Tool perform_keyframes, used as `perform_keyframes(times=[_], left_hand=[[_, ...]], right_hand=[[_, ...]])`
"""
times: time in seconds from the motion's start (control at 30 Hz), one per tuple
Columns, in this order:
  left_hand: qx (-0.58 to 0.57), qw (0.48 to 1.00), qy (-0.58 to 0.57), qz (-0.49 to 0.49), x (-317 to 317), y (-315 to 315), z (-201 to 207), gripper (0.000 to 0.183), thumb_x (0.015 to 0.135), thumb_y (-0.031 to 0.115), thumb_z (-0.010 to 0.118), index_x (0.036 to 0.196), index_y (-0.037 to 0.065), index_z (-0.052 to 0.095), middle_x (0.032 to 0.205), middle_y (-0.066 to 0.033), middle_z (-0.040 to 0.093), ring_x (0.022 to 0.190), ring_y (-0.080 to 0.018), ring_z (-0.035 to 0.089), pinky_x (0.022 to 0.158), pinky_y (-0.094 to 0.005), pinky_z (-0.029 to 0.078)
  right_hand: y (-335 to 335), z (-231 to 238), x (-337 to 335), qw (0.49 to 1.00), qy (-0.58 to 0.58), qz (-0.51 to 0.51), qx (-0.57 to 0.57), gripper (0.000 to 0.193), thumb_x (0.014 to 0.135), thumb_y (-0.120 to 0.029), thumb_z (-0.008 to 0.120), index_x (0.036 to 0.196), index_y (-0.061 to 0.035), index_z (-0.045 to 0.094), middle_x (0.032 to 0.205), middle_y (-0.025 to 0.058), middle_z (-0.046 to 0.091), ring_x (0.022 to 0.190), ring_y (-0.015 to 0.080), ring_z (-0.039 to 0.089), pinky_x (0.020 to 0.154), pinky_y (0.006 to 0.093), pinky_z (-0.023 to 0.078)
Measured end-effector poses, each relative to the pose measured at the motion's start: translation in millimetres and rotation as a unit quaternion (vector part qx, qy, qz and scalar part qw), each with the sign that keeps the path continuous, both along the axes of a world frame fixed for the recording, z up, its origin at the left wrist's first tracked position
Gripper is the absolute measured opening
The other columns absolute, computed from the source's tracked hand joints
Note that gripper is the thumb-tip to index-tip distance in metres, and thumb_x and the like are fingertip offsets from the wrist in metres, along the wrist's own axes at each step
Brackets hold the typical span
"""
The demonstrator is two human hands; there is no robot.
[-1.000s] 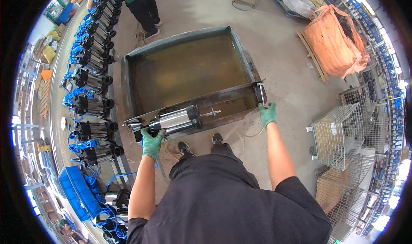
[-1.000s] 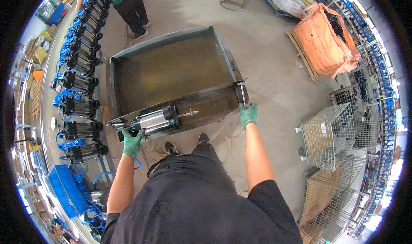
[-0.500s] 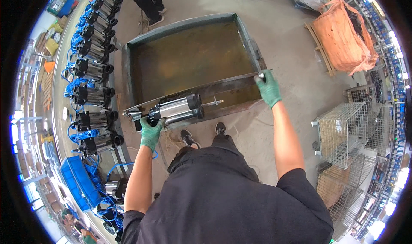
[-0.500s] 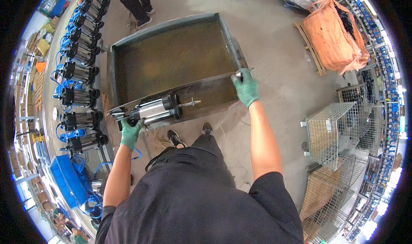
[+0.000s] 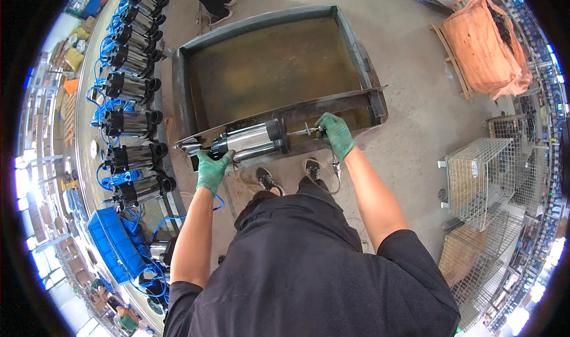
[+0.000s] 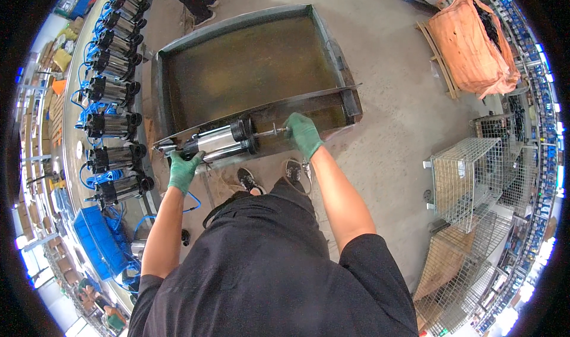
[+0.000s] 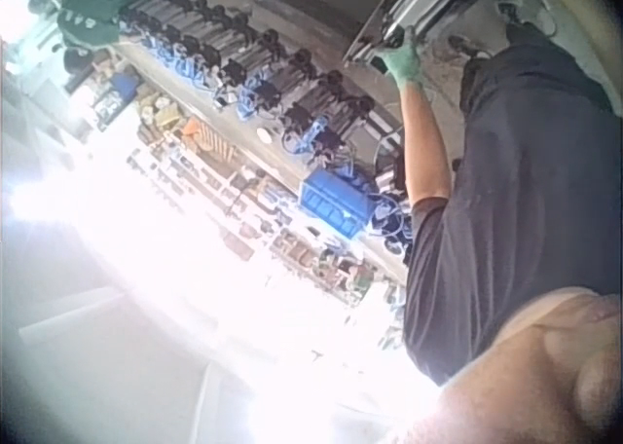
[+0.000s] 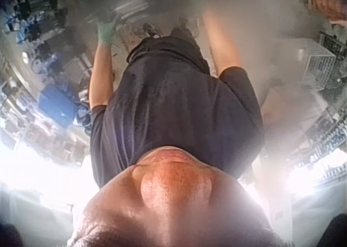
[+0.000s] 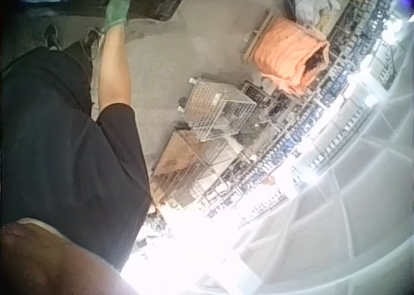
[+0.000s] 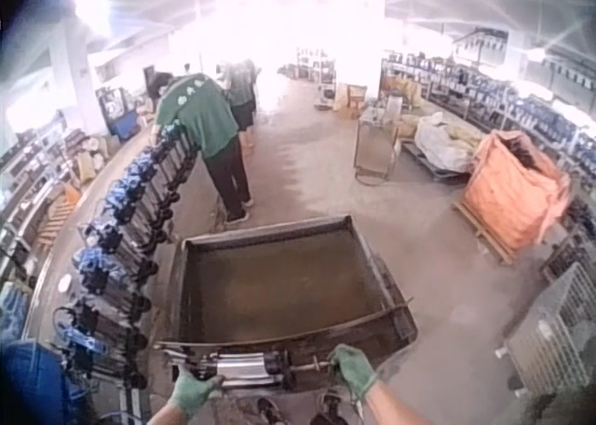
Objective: The person using their gloved hands holds a cylindrical metal pump component, moves it towards a rectangular metal tank filled with water, and completely submerges the component into the water. They then lift the component out of the tank and place it onto a work surface.
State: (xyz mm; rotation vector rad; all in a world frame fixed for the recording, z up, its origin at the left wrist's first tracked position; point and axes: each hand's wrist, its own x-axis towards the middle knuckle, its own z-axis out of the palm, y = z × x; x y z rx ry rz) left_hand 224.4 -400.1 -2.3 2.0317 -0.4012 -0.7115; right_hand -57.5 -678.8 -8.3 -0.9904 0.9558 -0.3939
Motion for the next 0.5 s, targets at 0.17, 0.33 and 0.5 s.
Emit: perform_keyframes(times=[0.17,0.33,0.5], left_hand=[[0.005,1.000,-0.007,0.000,0.7,0.2,2.3,0.071,0.078,0.018,0.094,0.124,-0.005,0.044,0.112,-0.0115,0.066,0.095,-0.0179,0.063,0.087,-0.0299,0.055],[0.046,0.998,-0.036,-0.007,1.5,1.6,1.5,0.068,0.078,0.023,0.094,0.121,-0.004,0.048,0.107,-0.0113,0.069,0.091,-0.0171,0.064,0.085,-0.0305,0.055],[0.052,0.998,-0.043,-0.003,3.3,5.4,-2.4,0.066,0.078,0.027,0.093,0.118,-0.004,0.051,0.105,-0.0119,0.071,0.089,-0.0176,0.064,0.085,-0.0316,0.055]], right_hand=[[2.9,-3.4,9.0,1.000,0.029,0.004,0.008,0.030,0.104,-0.020,0.049,0.082,-0.0101,0.067,0.068,-0.0005,0.057,0.056,0.0103,0.053,0.050,0.0282,0.039],[2.7,-11.9,13.3,1.000,0.024,-0.003,-0.006,0.032,0.103,-0.020,0.048,0.079,-0.0098,0.065,0.065,0.0003,0.056,0.053,0.0103,0.051,0.047,0.0286,0.037],[5.2,-8.8,16.6,0.999,0.052,-0.003,-0.010,0.032,0.103,-0.020,0.048,0.078,-0.0094,0.065,0.062,0.0007,0.054,0.050,0.0111,0.049,0.045,0.0295,0.036]])
